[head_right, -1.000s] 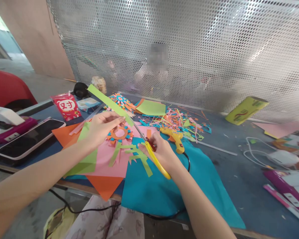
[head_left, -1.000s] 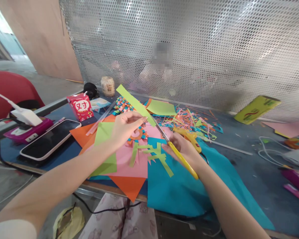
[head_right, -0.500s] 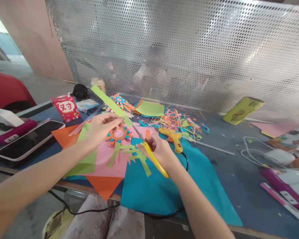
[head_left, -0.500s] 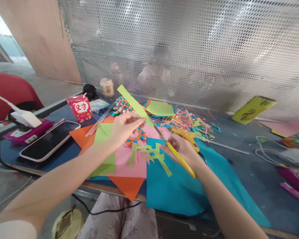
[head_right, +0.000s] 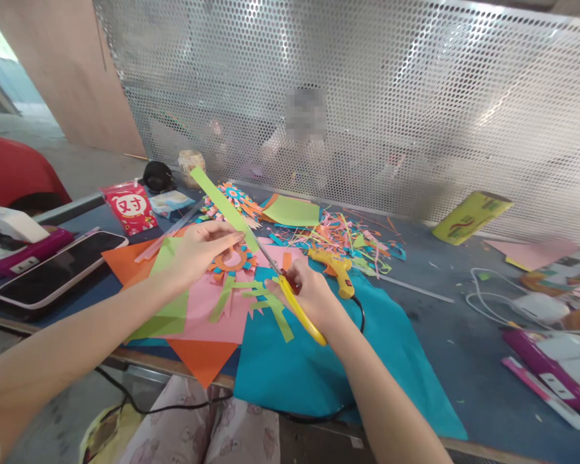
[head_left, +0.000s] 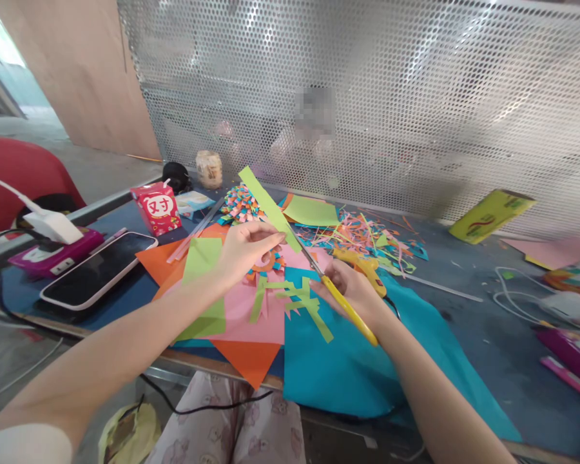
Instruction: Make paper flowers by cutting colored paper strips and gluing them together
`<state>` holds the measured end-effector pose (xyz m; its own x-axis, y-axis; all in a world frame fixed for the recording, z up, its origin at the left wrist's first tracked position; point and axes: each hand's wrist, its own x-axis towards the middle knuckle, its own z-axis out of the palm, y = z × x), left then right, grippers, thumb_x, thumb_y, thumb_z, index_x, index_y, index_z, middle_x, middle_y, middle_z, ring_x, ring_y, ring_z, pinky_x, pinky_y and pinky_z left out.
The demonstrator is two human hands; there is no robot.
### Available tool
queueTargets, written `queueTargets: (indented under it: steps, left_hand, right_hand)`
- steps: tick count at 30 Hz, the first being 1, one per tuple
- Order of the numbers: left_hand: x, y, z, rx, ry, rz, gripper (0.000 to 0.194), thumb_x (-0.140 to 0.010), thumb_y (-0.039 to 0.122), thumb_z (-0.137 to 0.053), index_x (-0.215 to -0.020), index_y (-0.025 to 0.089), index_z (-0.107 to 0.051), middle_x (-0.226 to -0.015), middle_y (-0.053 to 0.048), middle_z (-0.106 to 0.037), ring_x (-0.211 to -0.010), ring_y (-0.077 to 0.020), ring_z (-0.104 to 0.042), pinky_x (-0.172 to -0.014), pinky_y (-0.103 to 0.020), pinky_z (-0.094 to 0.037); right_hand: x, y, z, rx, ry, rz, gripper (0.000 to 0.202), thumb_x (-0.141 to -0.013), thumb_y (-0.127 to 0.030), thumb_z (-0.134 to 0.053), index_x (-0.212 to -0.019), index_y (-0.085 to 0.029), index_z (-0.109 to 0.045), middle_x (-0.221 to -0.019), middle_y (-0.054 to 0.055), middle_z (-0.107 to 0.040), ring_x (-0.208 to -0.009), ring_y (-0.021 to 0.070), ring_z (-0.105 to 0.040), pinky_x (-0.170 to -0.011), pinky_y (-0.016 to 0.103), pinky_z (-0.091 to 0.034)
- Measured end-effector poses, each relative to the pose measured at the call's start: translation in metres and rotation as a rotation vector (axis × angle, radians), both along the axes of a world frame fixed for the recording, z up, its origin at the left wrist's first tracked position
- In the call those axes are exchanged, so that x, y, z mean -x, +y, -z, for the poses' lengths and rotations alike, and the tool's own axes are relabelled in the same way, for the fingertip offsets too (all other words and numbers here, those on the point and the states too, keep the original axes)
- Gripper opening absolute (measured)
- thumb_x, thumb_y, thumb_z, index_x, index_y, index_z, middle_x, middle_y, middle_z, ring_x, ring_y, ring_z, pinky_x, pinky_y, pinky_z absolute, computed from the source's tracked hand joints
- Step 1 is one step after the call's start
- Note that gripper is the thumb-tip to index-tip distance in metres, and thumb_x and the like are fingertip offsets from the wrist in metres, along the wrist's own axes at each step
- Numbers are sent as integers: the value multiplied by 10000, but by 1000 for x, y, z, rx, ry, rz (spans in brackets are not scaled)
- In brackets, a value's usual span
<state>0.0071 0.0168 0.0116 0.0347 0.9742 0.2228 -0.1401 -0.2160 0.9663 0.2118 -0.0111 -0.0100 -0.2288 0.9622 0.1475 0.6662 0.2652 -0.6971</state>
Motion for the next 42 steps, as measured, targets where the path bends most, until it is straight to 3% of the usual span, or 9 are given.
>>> queueTargets:
  steps: [6,14,24,42]
  left_hand:
    - [0,2,2,10,-18,5,100,-630,225,-695,-634,147,-634,-550,5,-620,-371,-51,-469,-381,-190,-358]
    - [-2,-2,2,64,-38,82,163,-606,272,-732,-629,144,-634,-470,21,-569,-360,-61,-461,-370,-192,-328]
    - [4,2,4,-88,58,-69,141,-655,276,-709,-675,153,-644,-595,-8,-637,-461,-73,-529,-419,-190,-384]
    - [2,1,2,-52,32,-43,117,-648,250,-696,-656,150,-635,-576,-11,-636,-421,-68,-511,-408,-199,-380]
  right_hand:
    - [3,-1,-4,-32,-35,25,424,-684,-565,-591,-641,-222,-346,-470,-80,-310,-449,81,-294,-426,224,-236]
    - [1,-1,0,0,-6,-25,368,-724,-532,-559,-712,-221,-362,-552,-59,-395,-495,97,-389,-446,226,-273]
    - [4,-4,-5,78,27,-24,385,-710,-558,-552,-701,-224,-362,-501,-64,-422,-426,89,-396,-408,225,-284]
    - [3,-2,-3,31,-9,6,387,-712,-548,-568,-670,-224,-362,-486,-63,-384,-442,90,-372,-406,222,-271]
